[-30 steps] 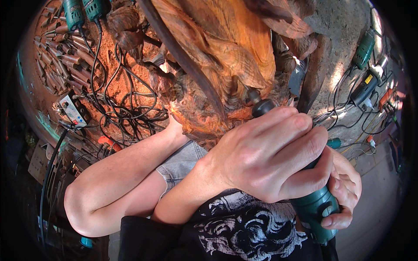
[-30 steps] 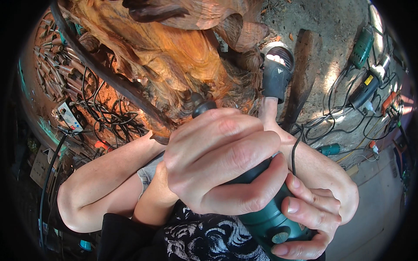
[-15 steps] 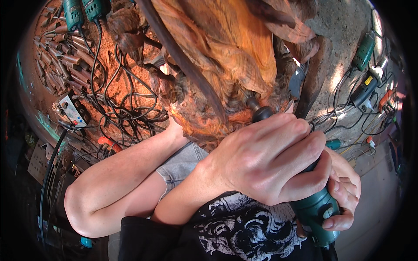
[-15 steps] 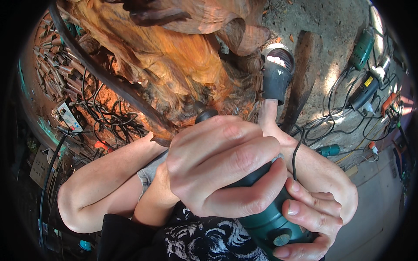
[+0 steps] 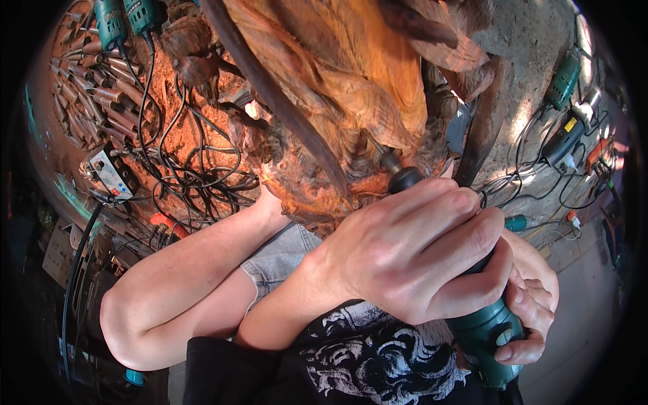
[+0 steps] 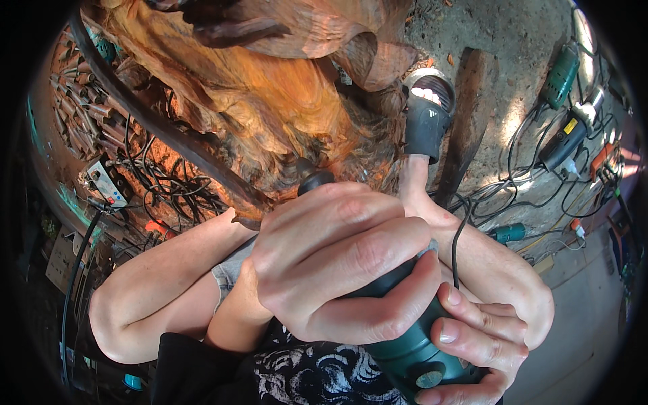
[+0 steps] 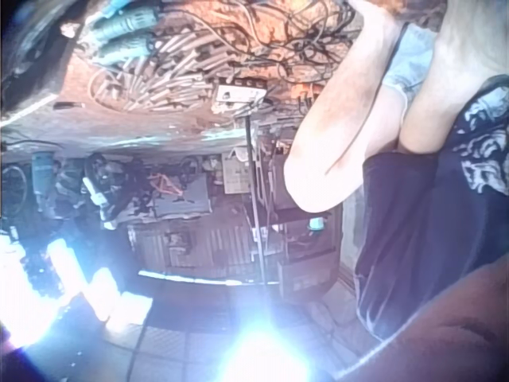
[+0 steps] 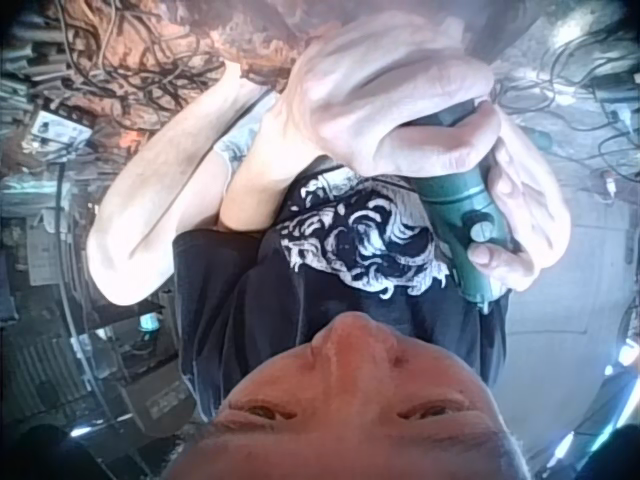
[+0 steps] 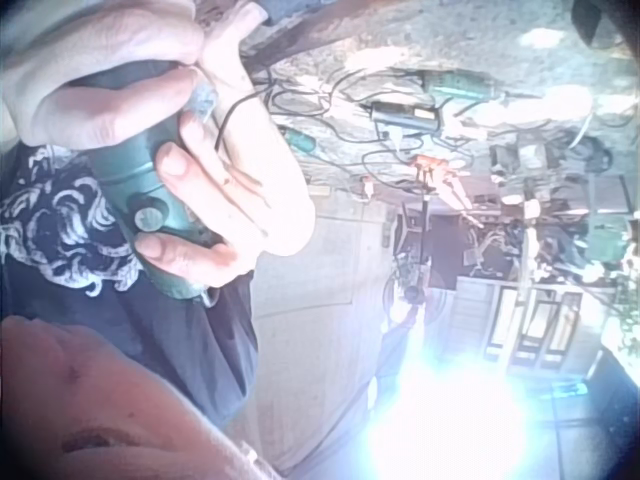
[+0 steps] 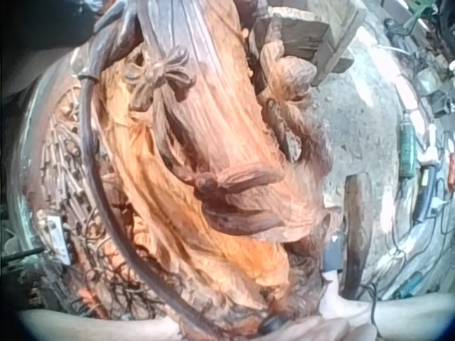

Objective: The person selects a rotary tool and carves a large wooden sculpture, focusing on detailed areas. They switch between different rotary tools to refine the surface and add intricate details.

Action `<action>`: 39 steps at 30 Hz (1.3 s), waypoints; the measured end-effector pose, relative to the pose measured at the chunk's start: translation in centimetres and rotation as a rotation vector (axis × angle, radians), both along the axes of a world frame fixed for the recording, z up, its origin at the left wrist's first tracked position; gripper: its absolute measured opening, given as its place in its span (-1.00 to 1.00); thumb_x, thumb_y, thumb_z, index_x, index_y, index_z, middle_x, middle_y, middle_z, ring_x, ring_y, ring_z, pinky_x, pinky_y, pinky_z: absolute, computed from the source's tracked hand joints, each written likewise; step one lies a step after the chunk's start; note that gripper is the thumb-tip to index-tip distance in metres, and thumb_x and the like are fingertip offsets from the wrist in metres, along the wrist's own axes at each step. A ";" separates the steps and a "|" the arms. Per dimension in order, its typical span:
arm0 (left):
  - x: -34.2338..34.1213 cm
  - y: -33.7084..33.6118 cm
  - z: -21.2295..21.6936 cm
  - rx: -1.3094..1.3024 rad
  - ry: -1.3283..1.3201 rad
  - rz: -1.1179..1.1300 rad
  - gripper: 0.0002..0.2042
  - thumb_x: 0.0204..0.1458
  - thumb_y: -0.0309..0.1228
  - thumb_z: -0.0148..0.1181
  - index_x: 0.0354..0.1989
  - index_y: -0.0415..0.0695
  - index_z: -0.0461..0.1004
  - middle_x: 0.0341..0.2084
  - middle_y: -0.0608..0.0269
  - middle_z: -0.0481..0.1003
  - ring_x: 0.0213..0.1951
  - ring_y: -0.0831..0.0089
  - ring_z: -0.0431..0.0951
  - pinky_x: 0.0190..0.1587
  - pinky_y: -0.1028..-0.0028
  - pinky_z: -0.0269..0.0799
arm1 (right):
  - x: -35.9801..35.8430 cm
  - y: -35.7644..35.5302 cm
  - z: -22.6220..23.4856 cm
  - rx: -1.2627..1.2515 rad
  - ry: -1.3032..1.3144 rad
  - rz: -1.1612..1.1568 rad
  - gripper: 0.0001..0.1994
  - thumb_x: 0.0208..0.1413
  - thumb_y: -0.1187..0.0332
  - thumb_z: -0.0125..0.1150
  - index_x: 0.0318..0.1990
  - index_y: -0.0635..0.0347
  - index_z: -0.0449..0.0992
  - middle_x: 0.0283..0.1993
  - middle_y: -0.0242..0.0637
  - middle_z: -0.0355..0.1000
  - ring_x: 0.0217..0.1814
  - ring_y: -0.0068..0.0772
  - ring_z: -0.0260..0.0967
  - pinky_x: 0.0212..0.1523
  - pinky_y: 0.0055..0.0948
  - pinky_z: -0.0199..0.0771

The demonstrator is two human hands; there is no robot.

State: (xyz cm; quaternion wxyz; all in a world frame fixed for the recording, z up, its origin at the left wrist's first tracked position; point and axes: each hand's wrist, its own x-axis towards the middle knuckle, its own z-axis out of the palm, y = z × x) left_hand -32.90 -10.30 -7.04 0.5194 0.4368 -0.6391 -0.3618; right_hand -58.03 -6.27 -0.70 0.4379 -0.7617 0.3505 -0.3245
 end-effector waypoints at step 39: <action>0.7 -0.3 0.4 0.036 -0.031 -0.078 -0.73 -0.26 -0.39 0.32 -0.33 -0.19 0.54 -0.39 0.18 0.45 -0.42 0.33 0.47 -0.39 0.40 0.46 | 3.5 -0.8 -4.4 -0.453 -0.266 -0.186 -0.37 -0.06 0.64 0.52 0.09 0.11 0.23 0.01 -0.17 0.41 -0.13 -0.48 0.59 -0.10 -0.65 0.61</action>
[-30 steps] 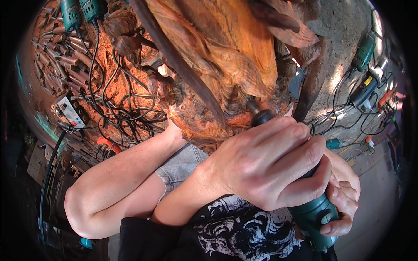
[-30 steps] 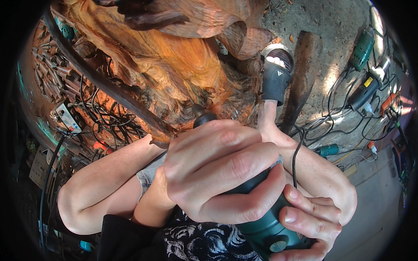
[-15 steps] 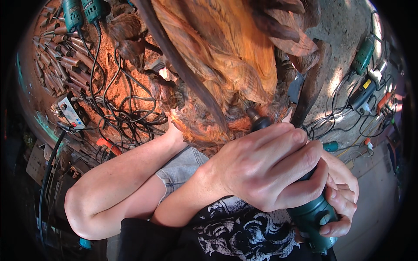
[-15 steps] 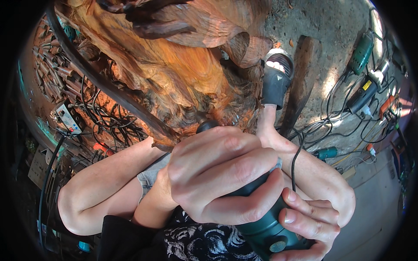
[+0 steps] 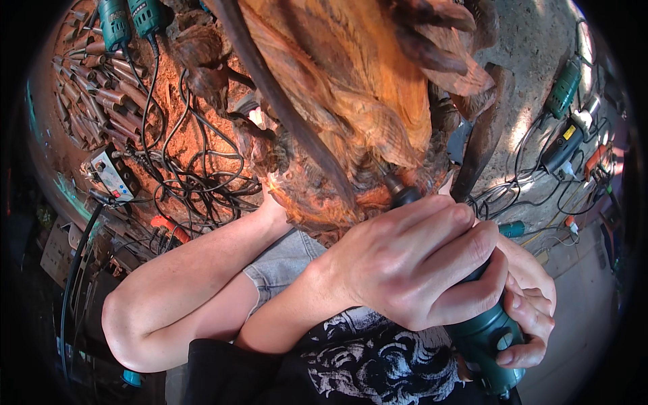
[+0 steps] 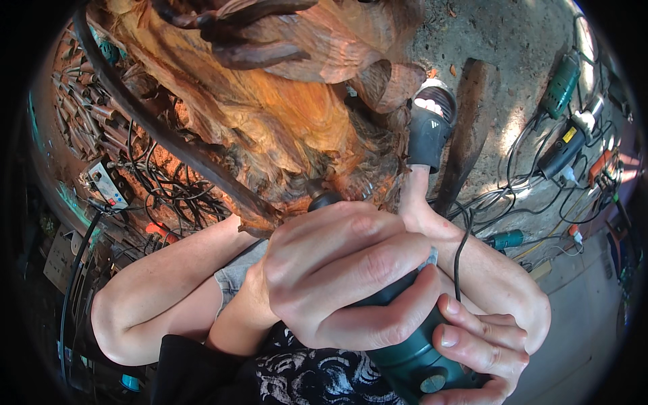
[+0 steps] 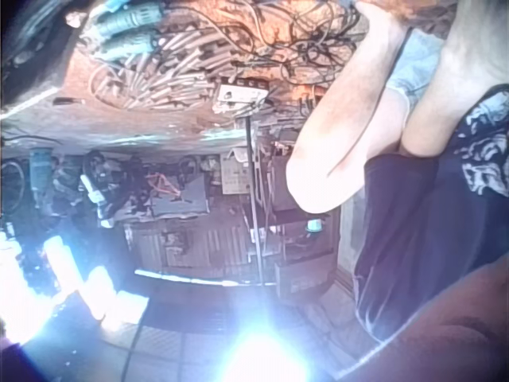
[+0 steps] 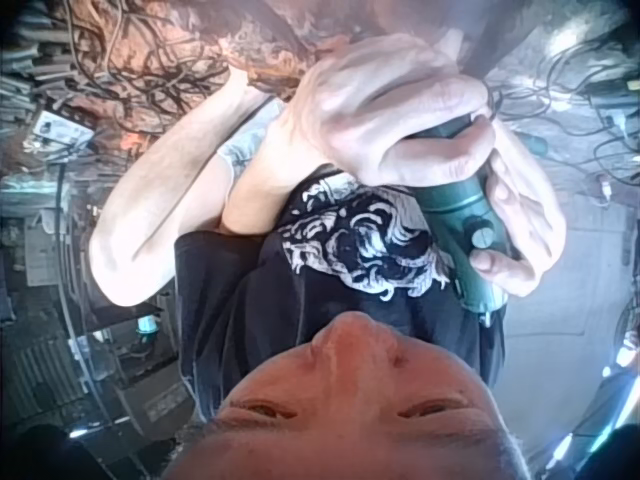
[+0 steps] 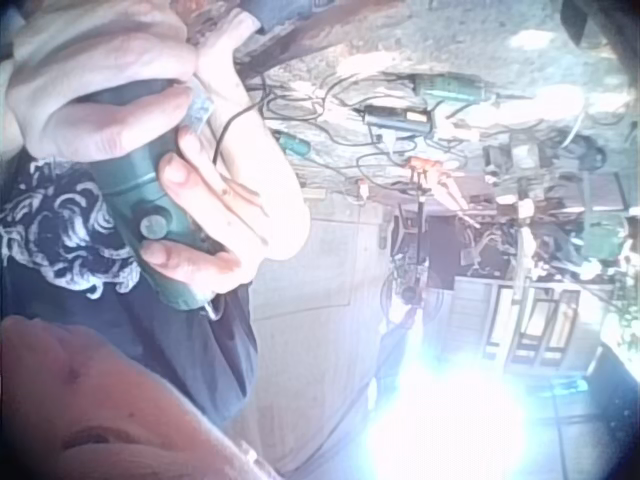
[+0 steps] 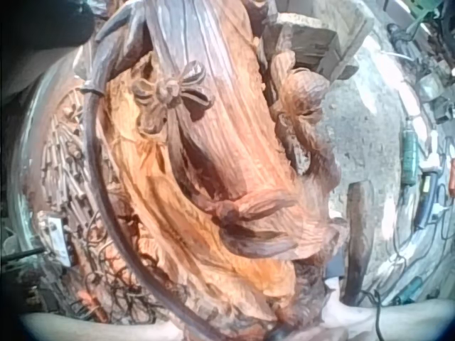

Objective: The person selects a rotary tool and carves a large wooden sculpture, focusing on detailed areas. They switch between different rotary tools to refine the surface and add intricate details.

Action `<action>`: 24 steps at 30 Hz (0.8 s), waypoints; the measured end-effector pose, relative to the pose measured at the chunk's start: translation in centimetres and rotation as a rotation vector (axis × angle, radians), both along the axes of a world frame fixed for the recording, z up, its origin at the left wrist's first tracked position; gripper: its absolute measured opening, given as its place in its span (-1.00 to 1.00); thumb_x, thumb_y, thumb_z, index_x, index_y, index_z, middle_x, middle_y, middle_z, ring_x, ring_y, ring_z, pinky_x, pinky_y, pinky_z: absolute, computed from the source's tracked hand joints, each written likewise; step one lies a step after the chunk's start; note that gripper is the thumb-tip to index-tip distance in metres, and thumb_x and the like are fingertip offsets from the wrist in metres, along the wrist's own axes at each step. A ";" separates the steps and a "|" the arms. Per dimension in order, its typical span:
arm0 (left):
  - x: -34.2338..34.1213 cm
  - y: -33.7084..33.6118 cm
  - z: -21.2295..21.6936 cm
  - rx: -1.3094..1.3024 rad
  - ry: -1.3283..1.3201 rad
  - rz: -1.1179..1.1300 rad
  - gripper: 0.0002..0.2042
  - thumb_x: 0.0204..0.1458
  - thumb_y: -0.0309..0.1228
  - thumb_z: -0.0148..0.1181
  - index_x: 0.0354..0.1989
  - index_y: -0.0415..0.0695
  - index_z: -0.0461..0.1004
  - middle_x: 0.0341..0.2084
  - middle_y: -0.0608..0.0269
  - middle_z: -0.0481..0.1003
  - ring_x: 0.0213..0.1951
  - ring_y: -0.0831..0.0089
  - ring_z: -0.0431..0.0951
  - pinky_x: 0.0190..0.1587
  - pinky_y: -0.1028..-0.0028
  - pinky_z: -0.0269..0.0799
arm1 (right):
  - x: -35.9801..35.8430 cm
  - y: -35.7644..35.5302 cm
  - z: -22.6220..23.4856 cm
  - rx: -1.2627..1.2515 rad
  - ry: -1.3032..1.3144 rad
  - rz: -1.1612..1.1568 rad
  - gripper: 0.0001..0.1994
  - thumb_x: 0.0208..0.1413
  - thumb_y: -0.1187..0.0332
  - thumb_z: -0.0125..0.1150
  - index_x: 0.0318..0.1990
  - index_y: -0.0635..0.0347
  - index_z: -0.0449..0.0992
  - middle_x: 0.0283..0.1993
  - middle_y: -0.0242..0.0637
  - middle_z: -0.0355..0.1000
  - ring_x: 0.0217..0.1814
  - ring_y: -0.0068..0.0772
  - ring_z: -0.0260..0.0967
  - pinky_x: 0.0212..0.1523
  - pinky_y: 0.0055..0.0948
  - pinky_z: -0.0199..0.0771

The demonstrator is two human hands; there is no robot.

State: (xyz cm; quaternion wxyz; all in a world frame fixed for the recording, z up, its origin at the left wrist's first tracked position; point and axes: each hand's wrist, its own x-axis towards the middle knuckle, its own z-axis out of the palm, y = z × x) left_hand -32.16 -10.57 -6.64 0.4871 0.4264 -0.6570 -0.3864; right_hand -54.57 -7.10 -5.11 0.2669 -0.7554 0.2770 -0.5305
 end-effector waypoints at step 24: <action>-0.2 -0.3 -0.1 0.019 -0.005 0.041 -0.80 -0.22 -0.39 0.28 -0.37 -0.14 0.61 -0.35 0.16 0.56 -0.46 0.38 0.58 -0.47 0.44 0.55 | 3.1 -3.2 -0.5 0.041 -0.288 0.087 -0.49 -0.09 0.07 0.59 -0.08 0.12 0.49 -0.26 0.06 0.45 -0.42 -0.26 0.54 -0.40 -0.53 0.62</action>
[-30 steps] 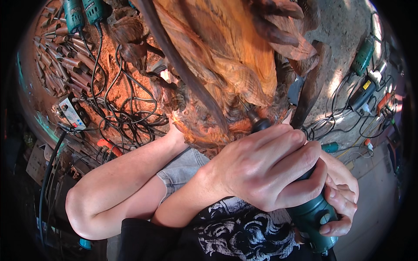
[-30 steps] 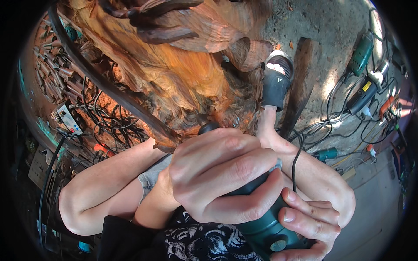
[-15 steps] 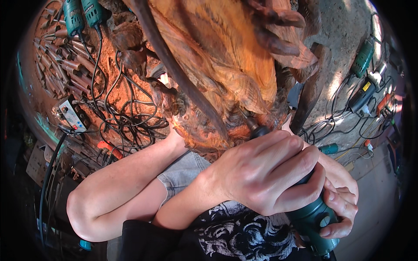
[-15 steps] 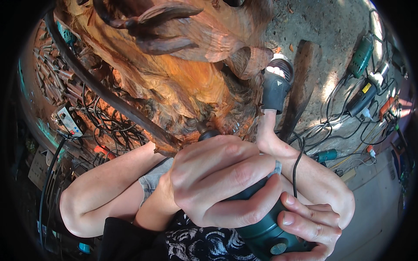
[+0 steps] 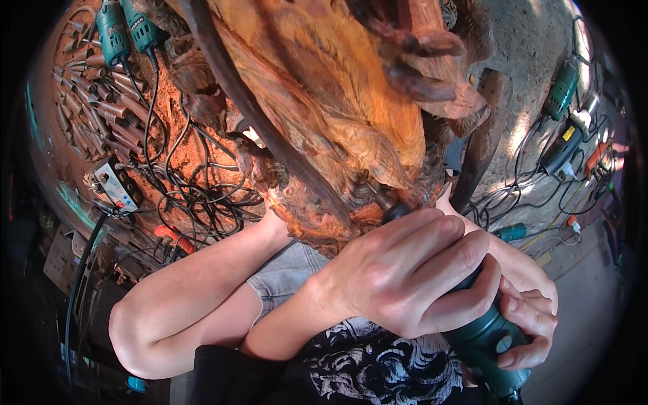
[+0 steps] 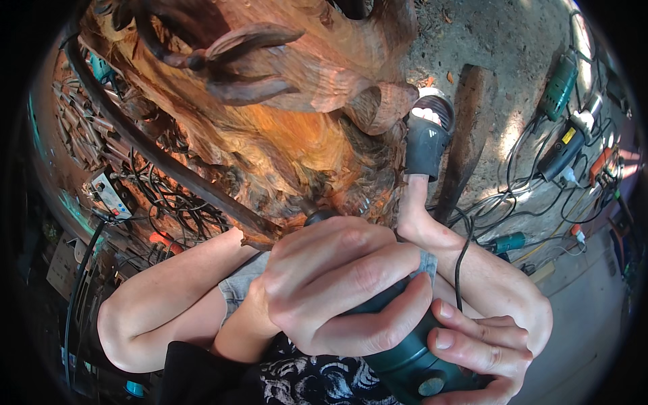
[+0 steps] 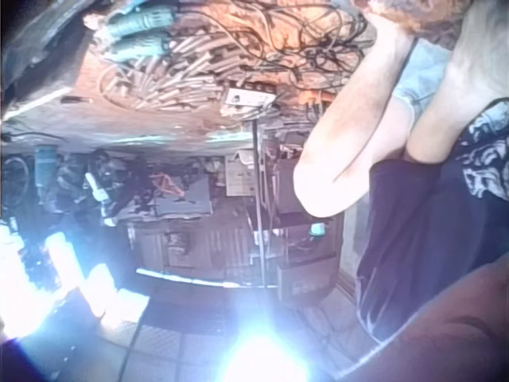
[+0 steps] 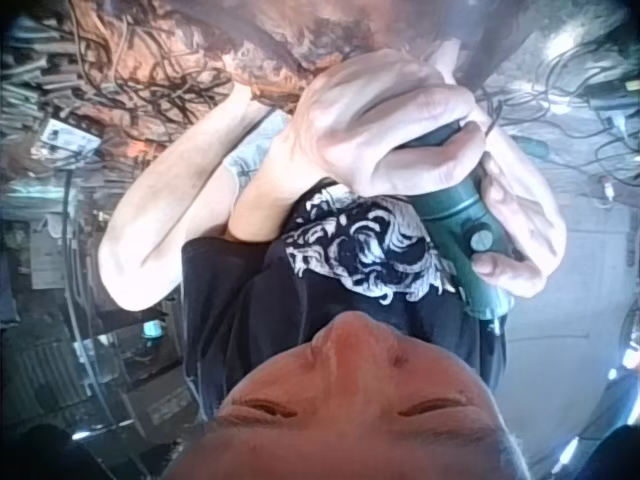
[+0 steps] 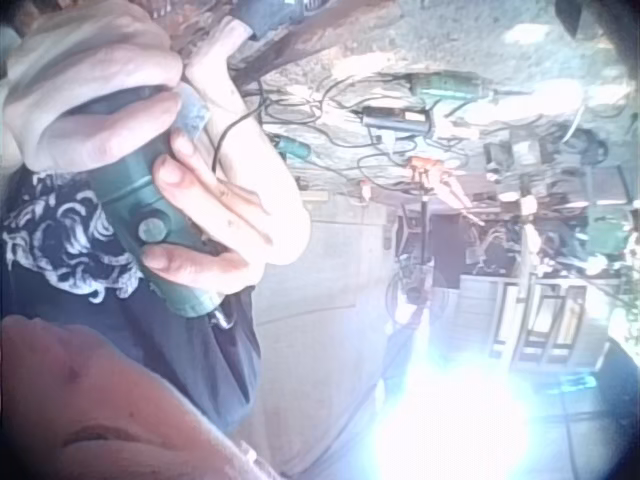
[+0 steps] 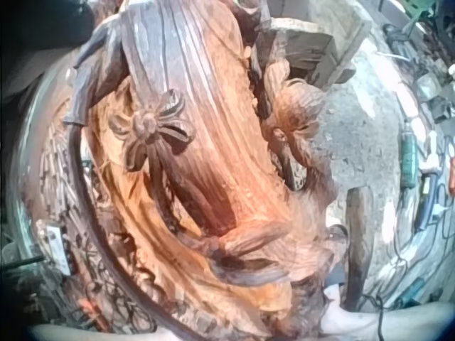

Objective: The person selects a rotary tool and carves a large wooden sculpture, focusing on detailed areas. They switch between different rotary tools to refine the surface and add intricate details.

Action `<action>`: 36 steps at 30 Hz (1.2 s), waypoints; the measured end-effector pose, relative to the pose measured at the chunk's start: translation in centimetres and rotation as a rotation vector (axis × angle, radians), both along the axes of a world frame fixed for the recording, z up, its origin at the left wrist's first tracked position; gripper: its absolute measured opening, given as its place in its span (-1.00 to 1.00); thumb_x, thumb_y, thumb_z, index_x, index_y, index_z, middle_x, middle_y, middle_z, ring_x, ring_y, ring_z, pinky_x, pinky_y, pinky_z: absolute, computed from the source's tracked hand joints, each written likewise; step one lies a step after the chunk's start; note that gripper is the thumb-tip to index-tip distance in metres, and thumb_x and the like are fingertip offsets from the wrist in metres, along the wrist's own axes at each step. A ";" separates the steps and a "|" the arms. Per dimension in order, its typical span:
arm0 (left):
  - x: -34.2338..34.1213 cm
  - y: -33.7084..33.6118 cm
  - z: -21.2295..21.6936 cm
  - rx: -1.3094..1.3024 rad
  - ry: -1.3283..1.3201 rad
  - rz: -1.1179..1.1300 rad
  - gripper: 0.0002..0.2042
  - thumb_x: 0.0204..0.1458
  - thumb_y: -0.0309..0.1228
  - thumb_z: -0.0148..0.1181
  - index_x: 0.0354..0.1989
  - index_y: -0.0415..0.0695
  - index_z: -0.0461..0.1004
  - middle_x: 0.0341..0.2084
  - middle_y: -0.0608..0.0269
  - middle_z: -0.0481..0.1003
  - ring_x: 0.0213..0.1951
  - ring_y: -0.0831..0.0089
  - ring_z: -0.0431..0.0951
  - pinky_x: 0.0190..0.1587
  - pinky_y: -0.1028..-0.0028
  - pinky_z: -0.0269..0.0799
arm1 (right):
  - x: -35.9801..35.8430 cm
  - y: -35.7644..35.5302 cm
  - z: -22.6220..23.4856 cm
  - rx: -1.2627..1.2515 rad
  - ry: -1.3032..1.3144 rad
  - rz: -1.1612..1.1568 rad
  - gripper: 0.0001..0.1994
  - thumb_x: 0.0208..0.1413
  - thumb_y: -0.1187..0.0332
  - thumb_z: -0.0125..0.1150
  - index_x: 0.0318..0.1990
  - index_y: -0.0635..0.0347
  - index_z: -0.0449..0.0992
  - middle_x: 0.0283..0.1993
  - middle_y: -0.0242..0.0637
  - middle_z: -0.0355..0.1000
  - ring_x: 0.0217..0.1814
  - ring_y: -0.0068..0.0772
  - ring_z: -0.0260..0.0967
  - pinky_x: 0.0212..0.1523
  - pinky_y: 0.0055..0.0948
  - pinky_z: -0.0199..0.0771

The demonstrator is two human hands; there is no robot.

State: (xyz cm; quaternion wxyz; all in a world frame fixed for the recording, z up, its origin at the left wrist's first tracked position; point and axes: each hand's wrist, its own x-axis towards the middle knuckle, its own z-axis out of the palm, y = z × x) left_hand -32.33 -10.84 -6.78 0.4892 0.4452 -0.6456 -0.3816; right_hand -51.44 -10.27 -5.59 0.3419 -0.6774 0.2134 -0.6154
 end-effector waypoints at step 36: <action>-0.1 -0.1 0.8 0.002 -0.067 -0.049 -0.85 -0.16 -0.43 0.30 -0.36 -0.13 0.62 -0.29 0.16 0.56 -0.41 0.38 0.58 -0.40 0.45 0.57 | -2.1 -1.4 1.0 0.108 0.010 0.209 -0.69 0.06 0.43 0.30 -0.03 0.37 0.56 -0.29 0.51 0.50 -0.36 0.26 0.64 -0.29 -0.02 0.75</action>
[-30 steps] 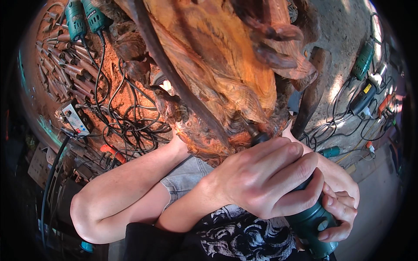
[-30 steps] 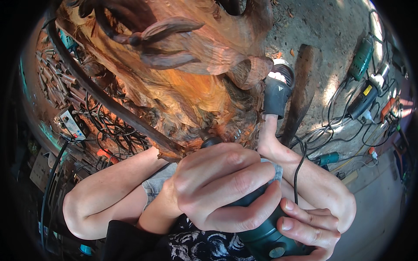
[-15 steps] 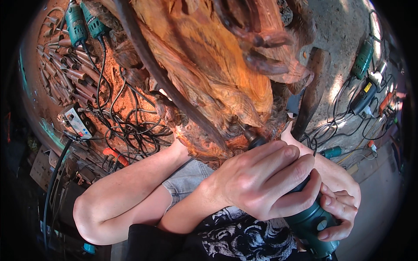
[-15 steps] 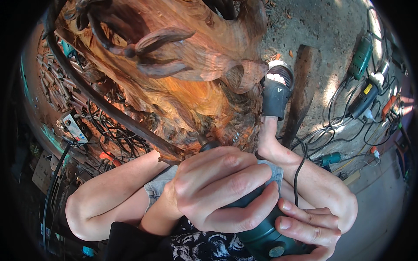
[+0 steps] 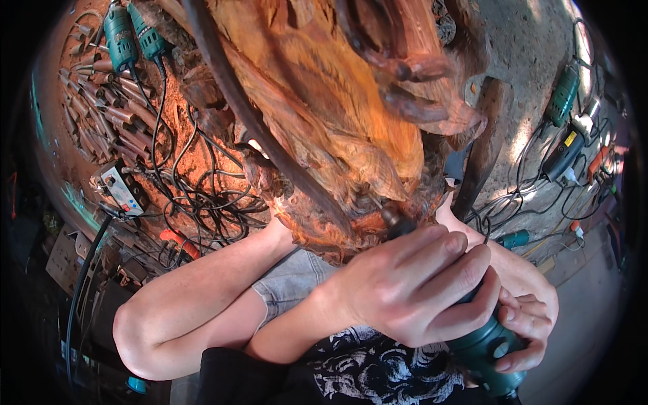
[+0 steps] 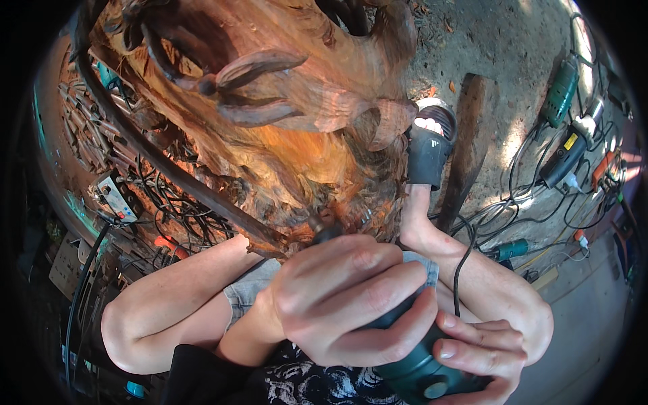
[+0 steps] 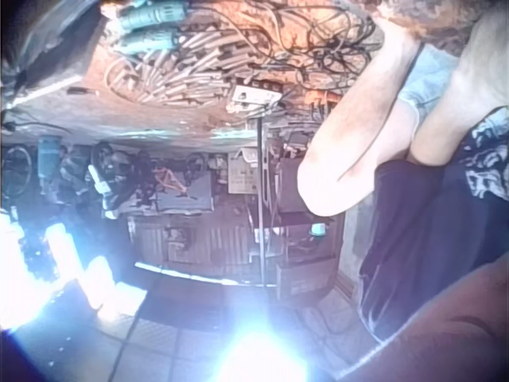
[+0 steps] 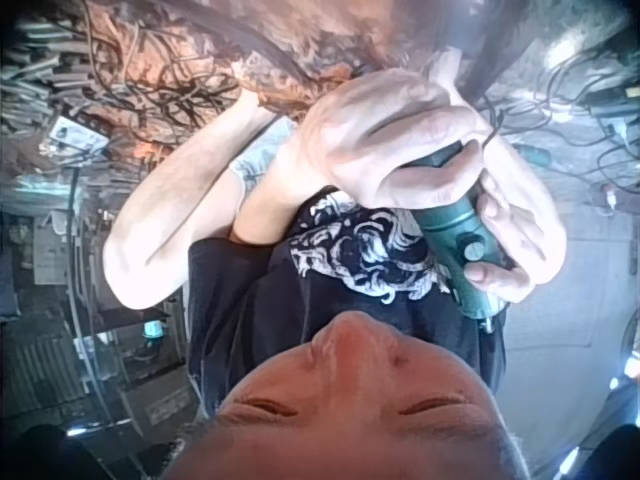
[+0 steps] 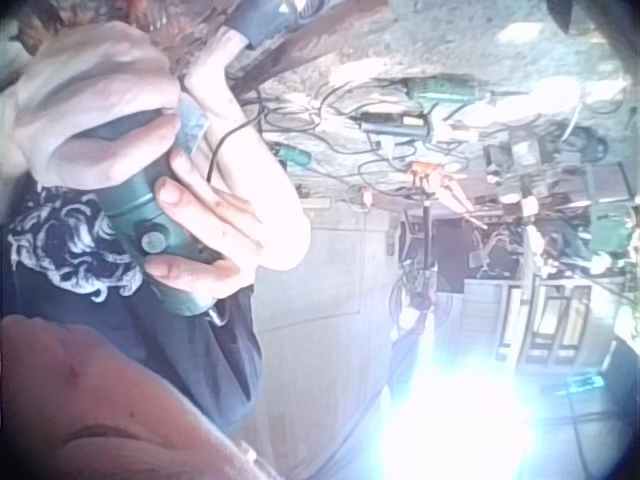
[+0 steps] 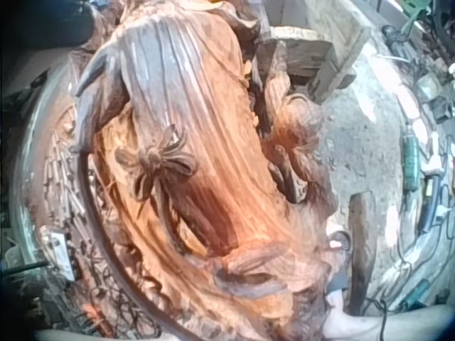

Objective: The person selects a rotary tool and carves a large wooden sculpture, focusing on detailed areas. They switch between different rotary tools to refine the surface and add intricate details.

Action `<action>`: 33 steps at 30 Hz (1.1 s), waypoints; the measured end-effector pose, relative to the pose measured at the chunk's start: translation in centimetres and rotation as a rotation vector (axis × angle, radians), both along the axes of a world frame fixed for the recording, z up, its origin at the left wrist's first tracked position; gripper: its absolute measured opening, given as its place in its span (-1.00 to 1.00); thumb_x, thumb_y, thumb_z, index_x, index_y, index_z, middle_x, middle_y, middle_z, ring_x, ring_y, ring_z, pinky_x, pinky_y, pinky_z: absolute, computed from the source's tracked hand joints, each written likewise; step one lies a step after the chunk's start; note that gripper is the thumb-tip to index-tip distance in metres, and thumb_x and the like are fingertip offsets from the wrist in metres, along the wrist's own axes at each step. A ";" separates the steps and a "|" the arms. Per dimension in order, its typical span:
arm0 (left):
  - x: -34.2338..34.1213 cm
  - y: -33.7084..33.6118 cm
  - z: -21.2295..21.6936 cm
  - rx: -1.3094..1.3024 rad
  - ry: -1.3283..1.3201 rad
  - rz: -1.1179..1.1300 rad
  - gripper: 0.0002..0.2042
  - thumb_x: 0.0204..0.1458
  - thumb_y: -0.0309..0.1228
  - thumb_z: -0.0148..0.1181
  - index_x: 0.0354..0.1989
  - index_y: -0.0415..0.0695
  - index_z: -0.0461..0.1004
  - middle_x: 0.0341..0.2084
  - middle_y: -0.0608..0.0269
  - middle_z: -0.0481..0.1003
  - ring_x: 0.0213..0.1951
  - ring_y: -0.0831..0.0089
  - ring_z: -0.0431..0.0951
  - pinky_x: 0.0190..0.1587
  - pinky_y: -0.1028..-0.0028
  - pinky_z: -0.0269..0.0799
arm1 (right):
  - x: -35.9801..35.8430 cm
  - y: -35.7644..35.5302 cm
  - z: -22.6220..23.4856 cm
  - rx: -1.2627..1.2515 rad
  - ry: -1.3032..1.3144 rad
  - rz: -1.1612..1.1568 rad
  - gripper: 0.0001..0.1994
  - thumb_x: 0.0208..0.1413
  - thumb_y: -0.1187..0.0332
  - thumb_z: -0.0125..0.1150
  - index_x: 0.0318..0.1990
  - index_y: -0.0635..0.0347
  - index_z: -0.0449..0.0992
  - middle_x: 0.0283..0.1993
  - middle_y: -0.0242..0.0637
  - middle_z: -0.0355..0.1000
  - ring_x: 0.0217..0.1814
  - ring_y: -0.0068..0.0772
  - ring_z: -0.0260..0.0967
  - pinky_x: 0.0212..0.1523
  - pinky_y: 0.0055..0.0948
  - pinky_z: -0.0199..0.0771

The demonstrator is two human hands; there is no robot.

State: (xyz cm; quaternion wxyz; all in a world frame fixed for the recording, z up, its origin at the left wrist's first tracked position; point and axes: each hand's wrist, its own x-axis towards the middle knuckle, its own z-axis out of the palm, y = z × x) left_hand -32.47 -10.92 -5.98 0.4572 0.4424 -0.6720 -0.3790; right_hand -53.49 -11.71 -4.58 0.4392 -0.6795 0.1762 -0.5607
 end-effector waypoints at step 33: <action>0.1 -0.2 0.0 0.095 -0.079 0.016 -0.78 -0.12 -0.48 0.31 -0.24 -0.16 0.60 -0.25 0.12 0.56 -0.36 0.34 0.61 -0.38 0.40 0.61 | 2.5 0.8 -3.2 -0.086 -0.129 -0.194 -0.56 -0.09 0.15 0.49 -0.15 0.28 0.55 -0.34 0.27 0.45 -0.44 -0.02 0.55 -0.38 -0.28 0.67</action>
